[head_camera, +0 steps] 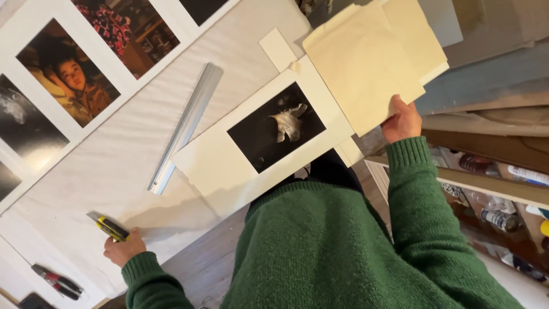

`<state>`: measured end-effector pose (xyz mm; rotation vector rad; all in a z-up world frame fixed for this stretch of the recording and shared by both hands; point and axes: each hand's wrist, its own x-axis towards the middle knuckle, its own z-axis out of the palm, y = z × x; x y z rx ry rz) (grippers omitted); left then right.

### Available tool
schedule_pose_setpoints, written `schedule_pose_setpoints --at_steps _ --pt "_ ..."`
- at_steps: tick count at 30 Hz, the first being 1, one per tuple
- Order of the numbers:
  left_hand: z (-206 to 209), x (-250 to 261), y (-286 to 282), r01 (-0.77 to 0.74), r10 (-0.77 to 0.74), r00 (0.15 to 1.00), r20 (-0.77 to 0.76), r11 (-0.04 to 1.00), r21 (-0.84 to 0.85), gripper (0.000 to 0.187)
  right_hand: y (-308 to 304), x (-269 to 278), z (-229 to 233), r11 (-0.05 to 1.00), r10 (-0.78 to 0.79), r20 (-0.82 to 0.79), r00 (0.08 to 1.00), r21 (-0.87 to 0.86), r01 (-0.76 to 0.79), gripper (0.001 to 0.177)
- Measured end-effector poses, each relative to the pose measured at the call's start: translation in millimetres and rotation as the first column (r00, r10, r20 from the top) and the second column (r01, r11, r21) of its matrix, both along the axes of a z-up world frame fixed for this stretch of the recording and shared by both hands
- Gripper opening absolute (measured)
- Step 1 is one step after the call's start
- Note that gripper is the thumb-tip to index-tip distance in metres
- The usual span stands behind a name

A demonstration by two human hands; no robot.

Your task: Cutting paper and mat boards for artwork framing using a utility knife and ruler.

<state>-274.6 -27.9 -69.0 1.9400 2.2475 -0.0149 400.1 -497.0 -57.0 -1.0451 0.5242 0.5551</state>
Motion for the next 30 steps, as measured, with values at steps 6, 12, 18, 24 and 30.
schedule_pose_setpoints --at_steps 6,12,18,24,30 --pt "-9 6 17 -0.004 0.009 0.992 0.125 0.999 -0.045 0.032 2 -3 -1 0.999 -0.039 -0.029 0.999 0.001 0.04 0.037" --pt "6 217 -2 0.215 0.088 0.335 0.938 0.962 -0.167 0.056 14 -16 27 0.944 -0.105 0.086 0.991 -0.304 0.127 0.052" --pt "98 519 -175 0.984 -0.833 0.132 0.537 0.175 0.029 0.033 -18 -20 16 0.962 -0.008 0.218 0.976 -0.265 0.067 0.04" --pt "88 636 -292 0.999 -0.585 -0.024 0.81 -0.038 0.003 0.028 -24 -18 29 0.991 0.028 0.241 0.97 0.119 -0.058 0.042" --pt "70 664 -306 0.96 -0.567 -0.143 0.811 -0.277 -0.024 0.034 -41 -24 -4 0.958 -0.04 0.108 0.993 0.285 0.007 0.029"
